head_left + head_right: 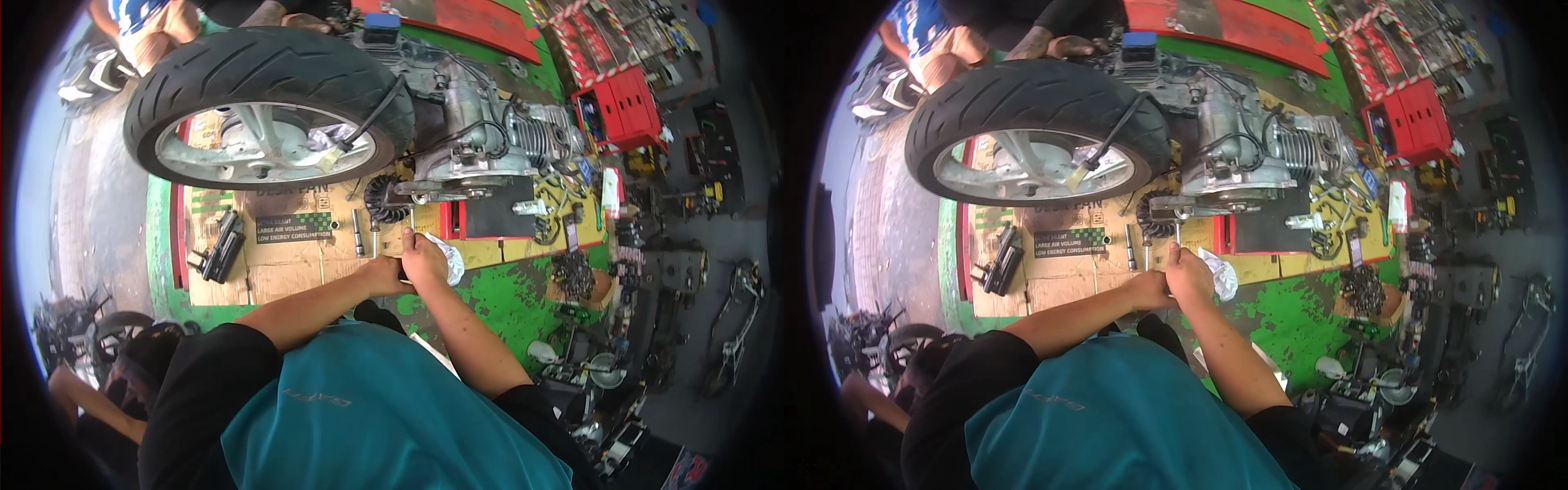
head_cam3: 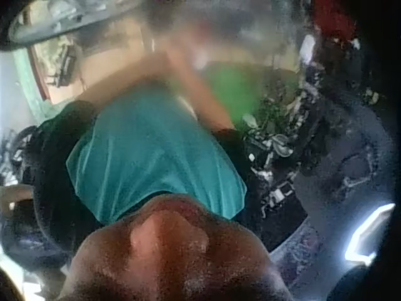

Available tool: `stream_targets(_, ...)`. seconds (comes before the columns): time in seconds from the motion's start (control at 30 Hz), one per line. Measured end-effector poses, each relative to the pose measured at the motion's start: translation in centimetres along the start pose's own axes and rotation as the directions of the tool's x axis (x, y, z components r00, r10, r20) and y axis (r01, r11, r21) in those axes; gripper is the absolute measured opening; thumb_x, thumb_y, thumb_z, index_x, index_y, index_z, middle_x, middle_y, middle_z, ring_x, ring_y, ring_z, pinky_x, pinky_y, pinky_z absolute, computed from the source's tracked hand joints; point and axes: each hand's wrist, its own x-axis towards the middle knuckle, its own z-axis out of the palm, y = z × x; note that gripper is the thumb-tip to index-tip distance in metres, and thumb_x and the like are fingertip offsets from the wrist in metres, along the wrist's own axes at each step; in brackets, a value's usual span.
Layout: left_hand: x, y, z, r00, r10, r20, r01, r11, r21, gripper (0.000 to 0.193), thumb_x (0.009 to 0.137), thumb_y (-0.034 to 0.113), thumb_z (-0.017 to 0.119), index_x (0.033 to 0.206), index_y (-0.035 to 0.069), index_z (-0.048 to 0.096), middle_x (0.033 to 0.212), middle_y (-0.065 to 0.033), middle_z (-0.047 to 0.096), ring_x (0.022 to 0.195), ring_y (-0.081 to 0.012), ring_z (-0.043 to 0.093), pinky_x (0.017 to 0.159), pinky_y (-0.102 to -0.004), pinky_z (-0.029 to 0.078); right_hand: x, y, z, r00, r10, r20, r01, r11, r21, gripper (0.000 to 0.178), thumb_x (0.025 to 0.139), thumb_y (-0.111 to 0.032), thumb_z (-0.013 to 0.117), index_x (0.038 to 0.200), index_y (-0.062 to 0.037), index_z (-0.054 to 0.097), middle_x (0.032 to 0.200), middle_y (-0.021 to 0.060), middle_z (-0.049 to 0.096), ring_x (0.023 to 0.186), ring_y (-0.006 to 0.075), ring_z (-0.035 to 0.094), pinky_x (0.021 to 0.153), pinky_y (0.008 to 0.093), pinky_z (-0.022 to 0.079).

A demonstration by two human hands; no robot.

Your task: The person works on a motorcycle engine mounted on a stand, using a screwdriver to loosen a bolt on the fan cover. They remove the cover and then use a power impact wrench to tighten bolts on the engine casing. Another person assists by holding the engine steady.

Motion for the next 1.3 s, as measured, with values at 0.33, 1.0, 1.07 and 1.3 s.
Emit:
stream_targets(0.33, -1.9, 2.9, -2.0, 0.987, -0.152, -0.043, 0.156, 0.981, 0.117, 0.063, 0.088, 0.064, 0.054, 0.107, 0.008, 0.074, 0.107, -0.0231, 0.07, 0.101, -0.0386, 0.067, 0.095, -0.0469, 0.051, 0.4, 0.5, -0.3, 0.997, -0.036, 0.07, 0.035, 0.999, 0.024, 0.068, 0.105, -0.05, 0.023, 0.097, -0.0009, 0.07, 0.097, 0.0266, 0.07, 0.096, 0.0457, 0.066, 0.088, 0.0554, 0.05)
stream_targets(1.0, -1.7, 6.8, -3.2, 0.907, -0.415, 0.074, 0.39, 0.892, 0.227, 0.067, 0.091, 0.063, 0.049, 0.114, 0.005, 0.071, 0.116, -0.0243, 0.068, 0.111, -0.038, 0.065, 0.097, -0.0469, 0.05, 1.8, 2.8, 1.2, 0.985, -0.172, 0.036, 0.167, 0.98, 0.11, 0.064, 0.105, -0.048, 0.027, 0.094, -0.0012, 0.069, 0.092, 0.0275, 0.07, 0.091, 0.0458, 0.067, 0.083, 0.0553, 0.052)
stream_targets(1.07, -1.4, 6.3, -3.4, 0.934, -0.348, 0.081, 0.324, 0.92, 0.222, 0.063, 0.092, 0.06, 0.05, 0.117, 0.006, 0.07, 0.119, -0.0247, 0.066, 0.113, -0.0382, 0.063, 0.099, -0.0466, 0.049, 1.6, 2.9, 0.8, 0.981, -0.19, 0.035, 0.187, 0.98, 0.061, 0.059, 0.105, -0.045, 0.03, 0.097, -0.0009, 0.067, 0.092, 0.0266, 0.07, 0.089, 0.0444, 0.068, 0.081, 0.0542, 0.052)
stream_targets(1.3, -0.3, 2.5, -1.4, 0.993, -0.109, 0.047, 0.111, 0.993, -0.036, 0.044, 0.096, 0.041, 0.054, 0.121, 0.007, 0.069, 0.124, -0.0224, 0.065, 0.116, -0.0386, 0.061, 0.104, -0.0454, 0.045, 0.9, 2.4, 0.0, 0.955, -0.288, 0.07, 0.293, 0.954, -0.067, 0.034, 0.104, -0.029, 0.041, 0.104, 0.0016, 0.054, 0.087, 0.0229, 0.072, 0.084, 0.0379, 0.071, 0.075, 0.0477, 0.056)
